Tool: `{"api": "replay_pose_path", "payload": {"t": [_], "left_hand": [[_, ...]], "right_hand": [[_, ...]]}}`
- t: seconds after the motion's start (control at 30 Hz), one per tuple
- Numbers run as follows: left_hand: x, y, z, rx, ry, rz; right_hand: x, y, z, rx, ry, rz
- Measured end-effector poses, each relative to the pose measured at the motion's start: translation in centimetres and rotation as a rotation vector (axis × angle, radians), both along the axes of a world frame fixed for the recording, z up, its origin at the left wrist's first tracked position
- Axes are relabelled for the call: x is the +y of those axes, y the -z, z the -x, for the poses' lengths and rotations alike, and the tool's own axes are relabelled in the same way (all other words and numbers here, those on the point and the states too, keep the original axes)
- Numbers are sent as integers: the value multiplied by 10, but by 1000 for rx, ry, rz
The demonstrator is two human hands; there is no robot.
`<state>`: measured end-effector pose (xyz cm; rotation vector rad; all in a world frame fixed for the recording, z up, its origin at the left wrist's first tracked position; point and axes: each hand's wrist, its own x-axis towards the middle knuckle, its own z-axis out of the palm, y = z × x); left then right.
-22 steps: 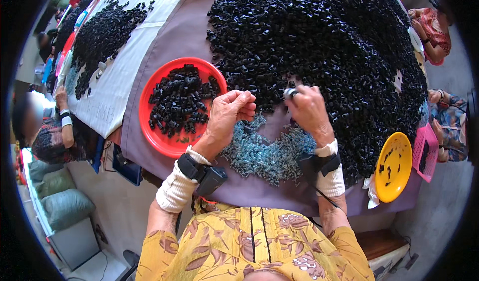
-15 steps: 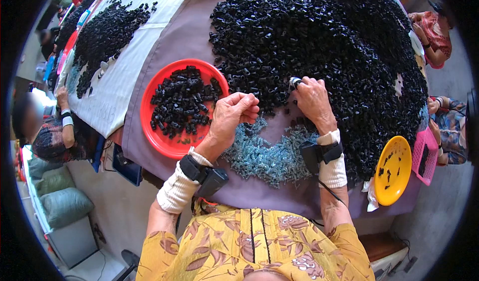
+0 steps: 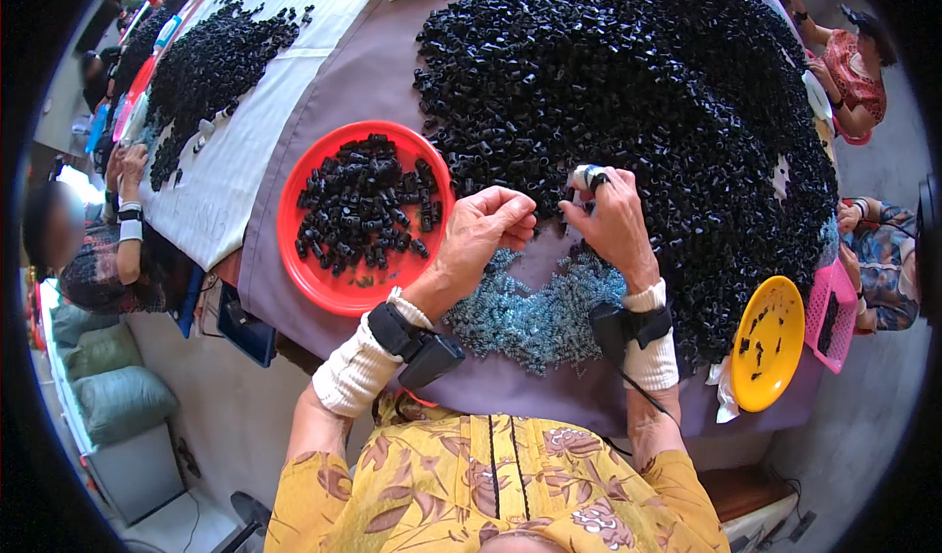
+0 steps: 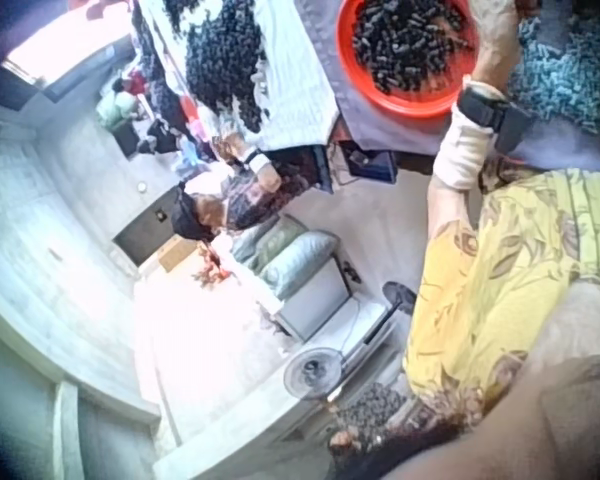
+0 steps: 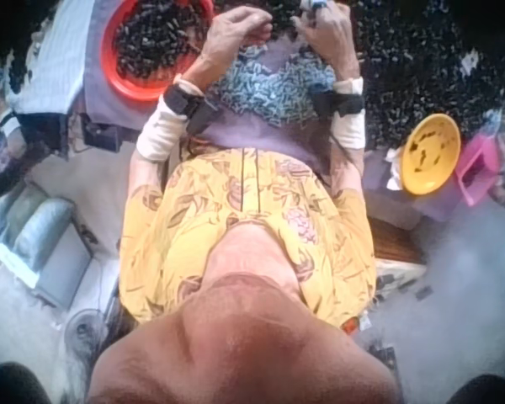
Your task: Manually assembling small black plastic components by joining them together.
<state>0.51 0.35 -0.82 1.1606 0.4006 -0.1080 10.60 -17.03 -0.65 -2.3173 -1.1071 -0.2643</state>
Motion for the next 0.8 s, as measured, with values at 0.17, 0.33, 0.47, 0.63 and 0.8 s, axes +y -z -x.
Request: {"api": "replay_pose_path", "payload": {"t": [0.17,0.33,0.47,0.63,0.8], "left_hand": [[-8,-5,-3,-66,48,48],[-9,-1,-2,-145,104,62],[-7,-2,1,-183,79,7],[2,-8,3,-174,52,-73],[9,-2,5,-157,-5,-67]], "right_hand": [[8,-20,19,-109,-113,-135],[14,-19,24,-44,-200,-151],[5,-22,22,69,-186,-177],[-18,-11,10,-36,64,14],[-21,2,14,-24,-35,127]]}}
